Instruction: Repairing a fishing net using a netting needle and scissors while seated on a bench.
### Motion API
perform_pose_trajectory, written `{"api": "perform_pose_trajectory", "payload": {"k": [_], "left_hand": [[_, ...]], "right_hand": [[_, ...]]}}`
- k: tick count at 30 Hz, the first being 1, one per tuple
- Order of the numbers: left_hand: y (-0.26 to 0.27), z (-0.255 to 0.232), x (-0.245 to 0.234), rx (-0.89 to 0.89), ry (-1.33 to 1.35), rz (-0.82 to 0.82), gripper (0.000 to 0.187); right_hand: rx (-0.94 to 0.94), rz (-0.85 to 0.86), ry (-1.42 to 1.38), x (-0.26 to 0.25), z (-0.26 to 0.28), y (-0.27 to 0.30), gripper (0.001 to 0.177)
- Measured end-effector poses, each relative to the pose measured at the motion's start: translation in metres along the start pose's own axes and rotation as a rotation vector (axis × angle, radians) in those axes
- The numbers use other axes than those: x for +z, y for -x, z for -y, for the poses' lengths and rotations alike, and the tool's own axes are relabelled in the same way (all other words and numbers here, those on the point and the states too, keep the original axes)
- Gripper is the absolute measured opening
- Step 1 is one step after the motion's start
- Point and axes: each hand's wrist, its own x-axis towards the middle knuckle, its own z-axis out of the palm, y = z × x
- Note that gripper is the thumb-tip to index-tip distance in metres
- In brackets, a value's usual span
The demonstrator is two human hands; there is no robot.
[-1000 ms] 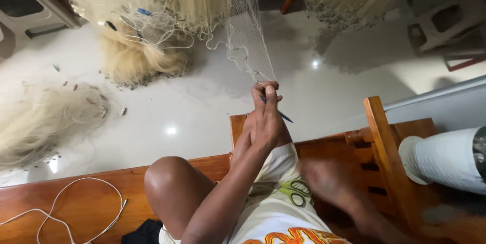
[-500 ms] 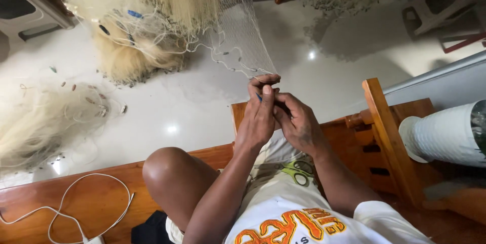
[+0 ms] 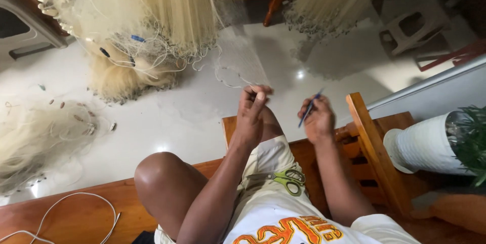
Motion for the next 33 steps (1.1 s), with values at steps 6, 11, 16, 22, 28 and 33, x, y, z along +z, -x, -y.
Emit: {"api": "perform_pose_trajectory", "payload": {"k": [6, 11, 16, 22, 28, 33], "left_hand": [[0.02, 0.011, 0.013, -0.303, 0.845, 0.079, 0.015], [0.017, 0.015, 0.0, -0.123, 0.84, 0.431, 0.069], [0.012, 0.01, -0.011, -0.044, 0.727, 0.44, 0.051], [-0.003, 0.026, -0.037, -0.084, 0.491, 0.22, 0.041], [-0.008, 0.034, -0.041, -0.072, 0.372, -0.015, 0.039], [-0.012, 0.04, -0.041, -0.054, 0.333, -0.111, 0.035]], "right_hand": [[0.496, -0.151, 0.12, 0.051, -0.037, 0.019, 0.041], [0.939, 0.82, -1.294, 0.061, -0.058, 0.013, 0.04], [1.237, 0.986, -1.159, 0.067, -0.055, -0.025, 0.033], [0.06, 0.27, -0.357, 0.104, 0.004, -0.011, 0.035], [-0.073, 0.076, -0.272, 0.064, 0.013, -0.016, 0.023], [-0.061, 0.021, -0.229, 0.047, 0.013, -0.008, 0.021]]}}
